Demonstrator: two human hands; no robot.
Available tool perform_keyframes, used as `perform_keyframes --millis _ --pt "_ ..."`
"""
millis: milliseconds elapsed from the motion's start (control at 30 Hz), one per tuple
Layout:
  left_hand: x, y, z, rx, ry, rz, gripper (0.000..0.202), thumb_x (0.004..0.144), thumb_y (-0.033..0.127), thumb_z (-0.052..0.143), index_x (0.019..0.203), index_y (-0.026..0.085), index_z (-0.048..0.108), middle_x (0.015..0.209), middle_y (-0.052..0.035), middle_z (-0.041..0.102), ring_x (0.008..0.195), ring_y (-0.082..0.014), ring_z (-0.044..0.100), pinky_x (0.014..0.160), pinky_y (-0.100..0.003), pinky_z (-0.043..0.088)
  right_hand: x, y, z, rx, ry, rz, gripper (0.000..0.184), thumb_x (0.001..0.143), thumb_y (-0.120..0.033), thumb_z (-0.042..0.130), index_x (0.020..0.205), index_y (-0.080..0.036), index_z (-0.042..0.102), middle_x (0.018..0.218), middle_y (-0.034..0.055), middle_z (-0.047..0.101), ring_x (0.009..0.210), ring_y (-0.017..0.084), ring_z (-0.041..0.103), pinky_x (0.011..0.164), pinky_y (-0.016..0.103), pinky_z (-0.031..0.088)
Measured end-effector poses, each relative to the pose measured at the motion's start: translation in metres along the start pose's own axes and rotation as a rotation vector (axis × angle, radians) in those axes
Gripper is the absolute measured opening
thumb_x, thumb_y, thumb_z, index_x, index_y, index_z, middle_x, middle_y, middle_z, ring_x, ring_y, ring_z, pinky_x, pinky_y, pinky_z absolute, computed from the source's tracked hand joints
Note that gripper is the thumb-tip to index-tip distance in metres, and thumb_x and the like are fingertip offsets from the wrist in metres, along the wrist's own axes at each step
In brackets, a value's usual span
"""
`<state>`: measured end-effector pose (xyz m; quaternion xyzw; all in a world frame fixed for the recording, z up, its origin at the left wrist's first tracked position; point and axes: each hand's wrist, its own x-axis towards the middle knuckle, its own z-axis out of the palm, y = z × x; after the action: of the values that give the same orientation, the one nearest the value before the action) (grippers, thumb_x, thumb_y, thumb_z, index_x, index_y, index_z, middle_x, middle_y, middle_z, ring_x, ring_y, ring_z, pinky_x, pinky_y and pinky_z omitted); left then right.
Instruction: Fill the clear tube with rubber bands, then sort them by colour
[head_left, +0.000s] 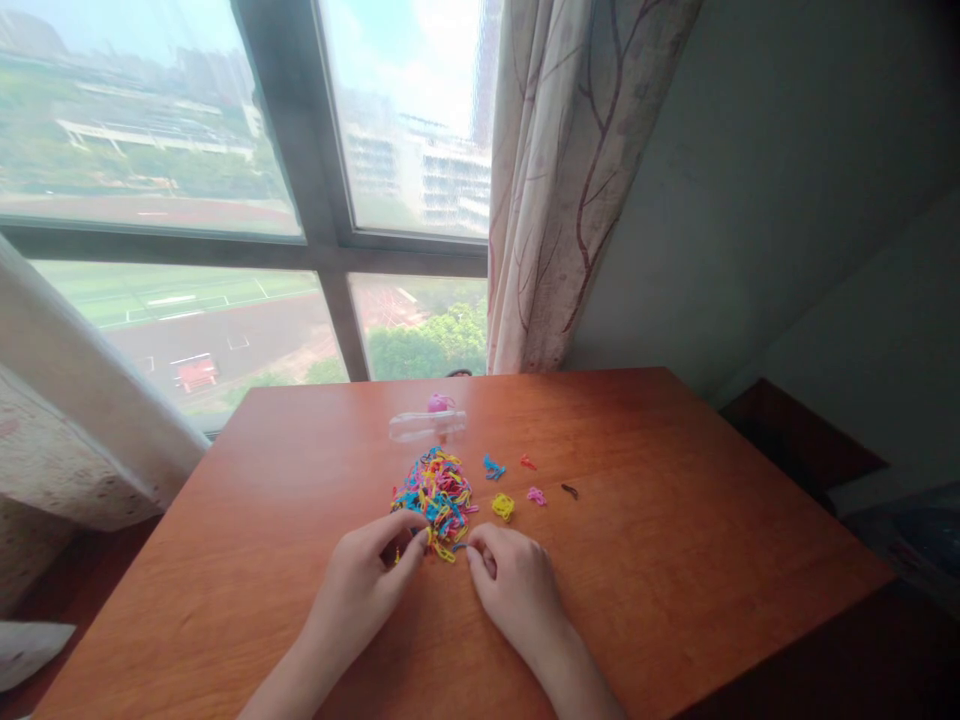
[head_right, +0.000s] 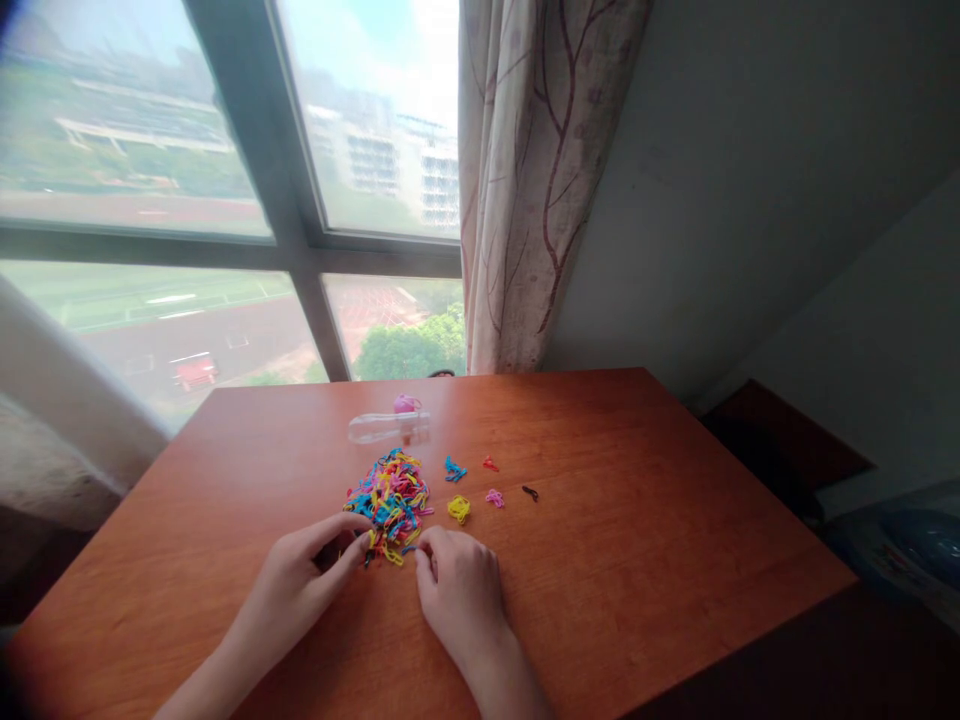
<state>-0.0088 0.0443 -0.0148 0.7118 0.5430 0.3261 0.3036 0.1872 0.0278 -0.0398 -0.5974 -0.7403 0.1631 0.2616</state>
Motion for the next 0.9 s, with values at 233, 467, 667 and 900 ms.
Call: perform_keyframes --millis 233,467,667,900 --pt "0.000 0.006 0.001 -0.090 -0.028 -0.044 0.025 0.087 0.035 0.052 0.080 0.016 0.067 0.061 0.0002 0.061 0.054 -0.0130 0.051 0.052 -0.021 0.040 -0.003 -0.006 0.000 0.233 -0.045 -0.076 0.021 0.087 -0.024 0.056 0.104 -0.024 0.066 0.059 -0.0045 0.059 0.057 0.013 0.057 0.059 0.021 0.037" --pt "-0.001 0.009 0.008 -0.053 -0.035 -0.020 0.024 0.086 0.034 0.052 0.076 0.017 0.066 0.056 0.0031 0.052 0.051 -0.0118 0.046 0.050 -0.020 0.035 -0.005 -0.009 0.004 0.277 -0.023 -0.093 0.015 0.088 -0.022 0.053 0.091 -0.022 0.067 0.061 -0.0031 0.061 0.056 0.012 0.056 0.058 0.020 0.037" --pt "0.006 0.002 0.002 0.027 -0.007 0.016 0.024 0.089 0.032 0.048 0.082 0.017 0.065 0.062 0.0012 0.060 0.055 -0.0129 0.052 0.054 -0.021 0.040 -0.007 -0.002 0.003 0.230 0.012 -0.061 0.013 0.087 -0.021 0.054 0.087 -0.021 0.067 0.059 -0.0035 0.060 0.055 0.012 0.057 0.057 0.019 0.037" --pt "0.036 0.034 0.010 0.417 -0.176 0.212 0.020 0.089 0.019 0.045 0.087 0.022 0.065 0.081 -0.0026 0.072 0.074 -0.0177 0.066 0.062 -0.023 0.042 -0.016 -0.002 -0.001 0.142 -0.020 -0.080 0.014 0.088 -0.018 0.052 0.082 -0.022 0.064 0.068 -0.0013 0.068 0.061 0.013 0.061 0.058 0.021 0.035"
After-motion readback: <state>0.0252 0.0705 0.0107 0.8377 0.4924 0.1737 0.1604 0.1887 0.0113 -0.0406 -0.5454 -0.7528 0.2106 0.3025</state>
